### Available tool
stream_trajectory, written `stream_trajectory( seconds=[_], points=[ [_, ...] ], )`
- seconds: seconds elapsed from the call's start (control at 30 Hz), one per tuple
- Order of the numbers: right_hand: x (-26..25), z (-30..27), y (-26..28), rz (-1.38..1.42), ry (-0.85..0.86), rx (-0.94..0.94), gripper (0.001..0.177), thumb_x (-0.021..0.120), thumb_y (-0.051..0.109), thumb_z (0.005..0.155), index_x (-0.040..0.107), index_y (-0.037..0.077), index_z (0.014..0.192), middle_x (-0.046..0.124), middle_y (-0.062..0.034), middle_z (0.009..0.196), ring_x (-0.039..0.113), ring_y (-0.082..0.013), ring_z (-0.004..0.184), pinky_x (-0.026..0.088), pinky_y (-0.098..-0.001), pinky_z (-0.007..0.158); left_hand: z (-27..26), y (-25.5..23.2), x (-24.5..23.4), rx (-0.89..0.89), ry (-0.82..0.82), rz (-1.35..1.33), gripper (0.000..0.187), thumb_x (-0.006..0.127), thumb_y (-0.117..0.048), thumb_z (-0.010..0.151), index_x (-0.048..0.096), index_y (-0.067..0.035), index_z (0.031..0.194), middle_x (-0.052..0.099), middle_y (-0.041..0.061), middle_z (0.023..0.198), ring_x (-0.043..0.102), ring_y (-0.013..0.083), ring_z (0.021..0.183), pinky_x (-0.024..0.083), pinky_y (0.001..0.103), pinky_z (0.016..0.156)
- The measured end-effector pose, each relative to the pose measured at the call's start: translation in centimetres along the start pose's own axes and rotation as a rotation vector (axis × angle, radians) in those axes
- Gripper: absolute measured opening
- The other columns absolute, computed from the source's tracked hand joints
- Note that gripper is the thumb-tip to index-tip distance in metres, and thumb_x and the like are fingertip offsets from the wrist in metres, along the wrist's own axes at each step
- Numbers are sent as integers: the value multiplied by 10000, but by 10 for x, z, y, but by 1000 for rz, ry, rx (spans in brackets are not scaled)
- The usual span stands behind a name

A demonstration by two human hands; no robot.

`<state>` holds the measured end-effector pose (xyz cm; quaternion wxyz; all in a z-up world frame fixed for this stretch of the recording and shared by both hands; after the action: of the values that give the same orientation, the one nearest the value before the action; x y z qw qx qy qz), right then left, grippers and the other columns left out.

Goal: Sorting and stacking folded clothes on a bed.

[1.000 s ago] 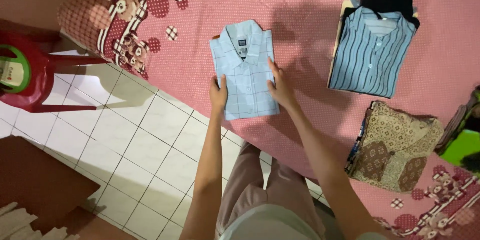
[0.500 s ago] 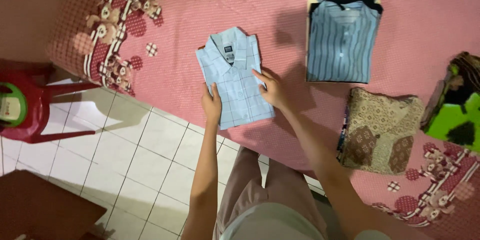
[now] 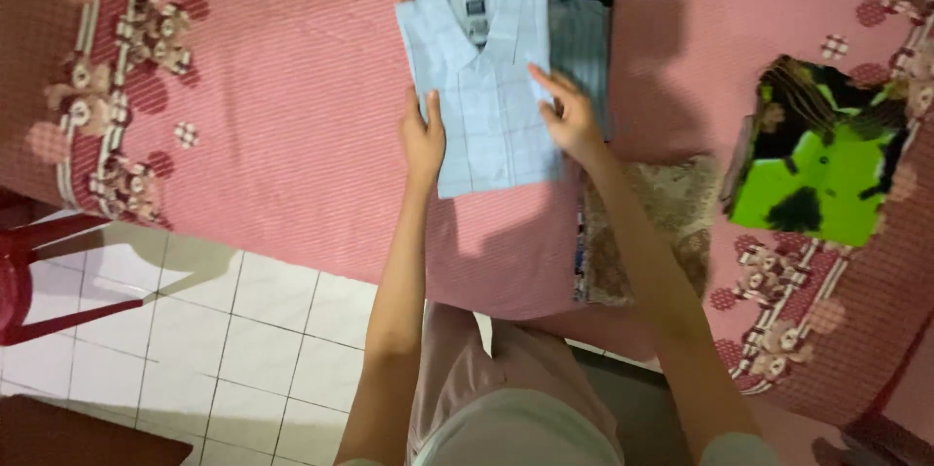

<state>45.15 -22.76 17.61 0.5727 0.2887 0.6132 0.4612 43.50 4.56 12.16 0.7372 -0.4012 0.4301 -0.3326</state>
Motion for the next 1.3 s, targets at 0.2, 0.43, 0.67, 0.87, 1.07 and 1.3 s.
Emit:
stream_trajectory(
  seconds=[0.2, 0.43, 0.67, 0.87, 1.07, 1.3],
  points=[
    [-74, 31, -60, -106, -79, 79, 592, 650, -36, 1008, 579, 207, 1544, 648, -79, 1427, 394, -85, 694, 416, -252, 638, 48, -57, 84, -194, 105, 76, 316, 564, -319, 1050, 617, -30, 1168, 567, 209, 645, 530, 330, 490, 379, 472, 501],
    [-106, 47, -66, -50, -49, 166, 606, 611, -56, 991, 540, 207, 1533, 603, -68, 1528, 419, -69, 676, 449, -242, 639, 52, -30, 145, -148, 179, 95, 355, 510, -390, 1106, 606, -48, 1128, 605, 190, 660, 600, 336, 567, 426, 478, 537],
    [-101, 38, -109, -40, -13, 203, 629, 605, -75, 984, 527, 190, 1549, 519, -91, 1589, 466, -28, 715, 446, -207, 603, 37, -14, 159, -257, 244, 177, 441, 517, -402, 1062, 594, 10, 1199, 581, 208, 580, 565, 335, 472, 393, 480, 479],
    [-102, 37, -105, 16, -22, 184, 614, 592, -76, 987, 520, 187, 1538, 556, -83, 1562, 410, -42, 627, 407, -218, 552, 36, -13, 156, -239, 210, 156, 464, 532, -390, 1072, 598, 42, 1227, 547, 187, 558, 512, 282, 440, 362, 450, 452],
    [-98, 28, -96, 2, -25, 149, 609, 597, -80, 986, 533, 174, 1536, 568, -85, 1546, 435, -42, 658, 420, -219, 573, 23, -5, 153, -272, 189, 90, 411, 559, -371, 1082, 622, 27, 1163, 549, 182, 611, 485, 254, 488, 367, 430, 481],
    [-92, 24, -116, 68, -38, 188, 600, 605, -87, 993, 547, 146, 1543, 598, -78, 1527, 443, -43, 724, 425, -214, 626, 22, 0, 154, -241, 152, 120, 384, 569, -367, 1075, 613, 3, 1168, 628, 220, 712, 577, 270, 570, 431, 432, 531]
  ],
)
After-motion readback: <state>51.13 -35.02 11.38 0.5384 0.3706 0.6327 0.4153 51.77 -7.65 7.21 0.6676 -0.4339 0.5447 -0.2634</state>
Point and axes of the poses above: each hand's wrist, its own z-axis towards the middle knuckle, its own x-axis out of the palm, y = z × x, the point moved 6 cm from there along z, towards the middle knuckle
